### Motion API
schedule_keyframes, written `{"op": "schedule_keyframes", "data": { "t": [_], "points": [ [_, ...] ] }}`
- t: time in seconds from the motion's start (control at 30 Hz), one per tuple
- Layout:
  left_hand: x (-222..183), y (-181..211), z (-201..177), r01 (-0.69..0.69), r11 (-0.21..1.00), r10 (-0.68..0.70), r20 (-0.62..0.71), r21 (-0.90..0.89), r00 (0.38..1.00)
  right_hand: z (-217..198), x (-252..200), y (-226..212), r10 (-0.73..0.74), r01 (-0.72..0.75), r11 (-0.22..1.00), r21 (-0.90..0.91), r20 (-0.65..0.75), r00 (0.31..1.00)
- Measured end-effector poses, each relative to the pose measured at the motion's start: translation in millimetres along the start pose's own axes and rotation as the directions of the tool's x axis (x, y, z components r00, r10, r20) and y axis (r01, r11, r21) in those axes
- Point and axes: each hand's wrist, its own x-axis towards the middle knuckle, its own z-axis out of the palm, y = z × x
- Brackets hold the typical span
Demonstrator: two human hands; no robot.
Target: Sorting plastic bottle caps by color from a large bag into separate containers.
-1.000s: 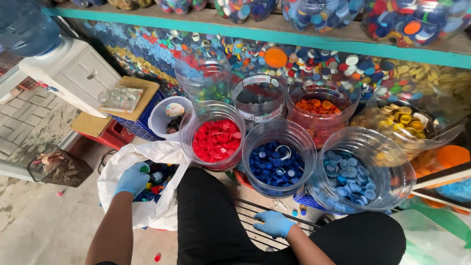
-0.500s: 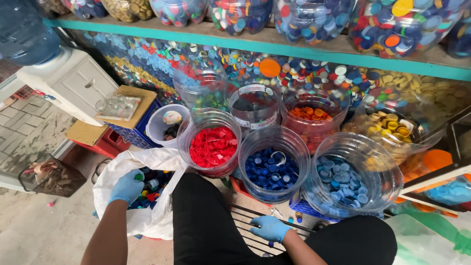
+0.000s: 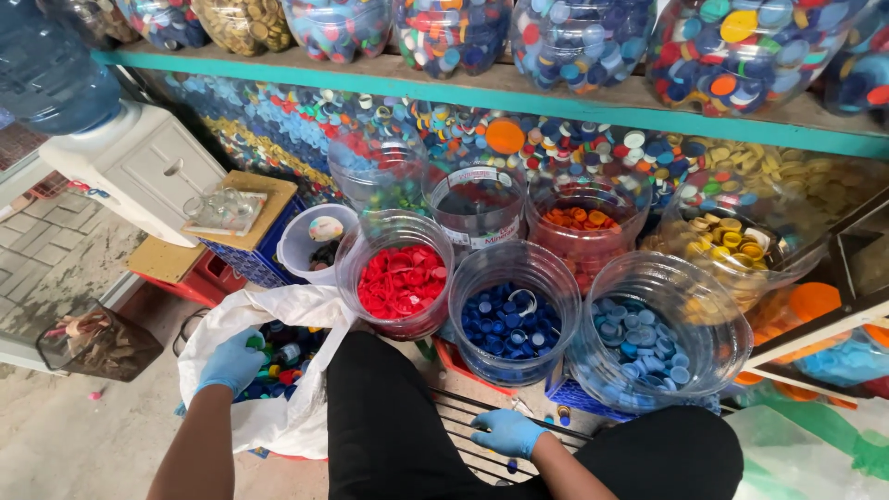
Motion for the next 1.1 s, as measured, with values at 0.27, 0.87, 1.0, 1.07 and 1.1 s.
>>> {"op": "schedule_keyframes", "data": {
  "t": [0.27, 0.87, 1.0, 1.07, 1.1],
  "points": [
    [-11.8, 14.1, -12.6, -0.009, 1.0, 0.009, 0.005, -0.006, 1.0, -5.4, 2.8, 0.0, -0.003, 0.003, 0.999, -0.042, 0.014, 1.0],
    [0.4, 5.3, -1.5, 0.022, 1.0, -0.022, 0.026, -0.012, 0.999, -8.2, -0.2, -3.4, 0.006, -0.004, 0.998, -0.055, 0.023, 1.0],
    [-4.6, 2.6, 0.1, 0.03, 0.999, -0.031, 0.047, 0.013, 0.998, -1.0, -2.0, 0.1, 0.007, -0.006, 0.999, -0.034, 0.034, 0.999],
    [-4.9, 6.9, -6.3, 0.038, 0.999, -0.038, 0.042, 0.003, 0.998, -9.0, -0.3, -2.3, -0.013, 0.015, 0.999, -0.035, 0.037, 0.999],
    [-7.6, 6.8, -7.0, 0.033, 0.999, -0.033, 0.046, -0.004, 0.998, -9.1, -3.4, -5.3, -0.009, 0.011, 0.999, -0.035, 0.047, 0.999]
  ]
}}
